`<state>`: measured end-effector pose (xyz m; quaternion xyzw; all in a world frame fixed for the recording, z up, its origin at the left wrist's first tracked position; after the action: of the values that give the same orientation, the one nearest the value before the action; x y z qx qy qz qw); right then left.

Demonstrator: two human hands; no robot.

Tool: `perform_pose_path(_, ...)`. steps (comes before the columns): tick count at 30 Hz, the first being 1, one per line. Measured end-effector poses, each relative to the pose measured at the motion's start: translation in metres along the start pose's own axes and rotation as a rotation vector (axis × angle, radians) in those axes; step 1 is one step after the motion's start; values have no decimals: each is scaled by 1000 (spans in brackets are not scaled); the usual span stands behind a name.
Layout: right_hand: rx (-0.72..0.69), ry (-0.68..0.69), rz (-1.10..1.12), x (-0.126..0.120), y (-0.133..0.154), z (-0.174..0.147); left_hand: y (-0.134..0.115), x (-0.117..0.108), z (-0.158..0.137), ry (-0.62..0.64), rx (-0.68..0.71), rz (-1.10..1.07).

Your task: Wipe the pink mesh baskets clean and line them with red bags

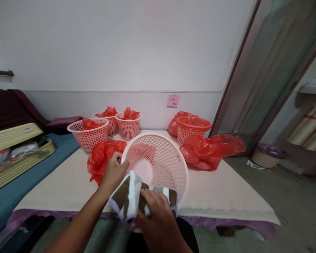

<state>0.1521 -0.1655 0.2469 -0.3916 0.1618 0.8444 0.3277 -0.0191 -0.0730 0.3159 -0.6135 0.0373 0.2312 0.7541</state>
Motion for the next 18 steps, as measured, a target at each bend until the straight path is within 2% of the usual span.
perform_pose_path(5, 10, -88, -32, 12, 16, -3, 2, 5, -8, -22, 7, 47)
perform_pose_path(7, 9, -73, -32, 14, 15, -1, 4, 4, -6, -24, 12, 59)
perform_pose_path(11, 24, -1, -47, 13, 2, -3, 13, 3, 1, -30, 24, 58)
perform_pose_path(18, 64, -92, -94, 14, -37, -33, 33, -4, 4, -17, -31, -10)
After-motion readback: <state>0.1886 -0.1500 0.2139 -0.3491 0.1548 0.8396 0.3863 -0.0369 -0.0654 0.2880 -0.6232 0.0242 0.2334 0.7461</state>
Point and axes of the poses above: each hand's wrist, its own z-axis towards the middle knuckle, its own x-axis out of the palm, y = z × x, the point moved 2 cm from there along z, towards the middle knuckle, and after that the axes turned 8 degrees about y, right-handed, at the moved point
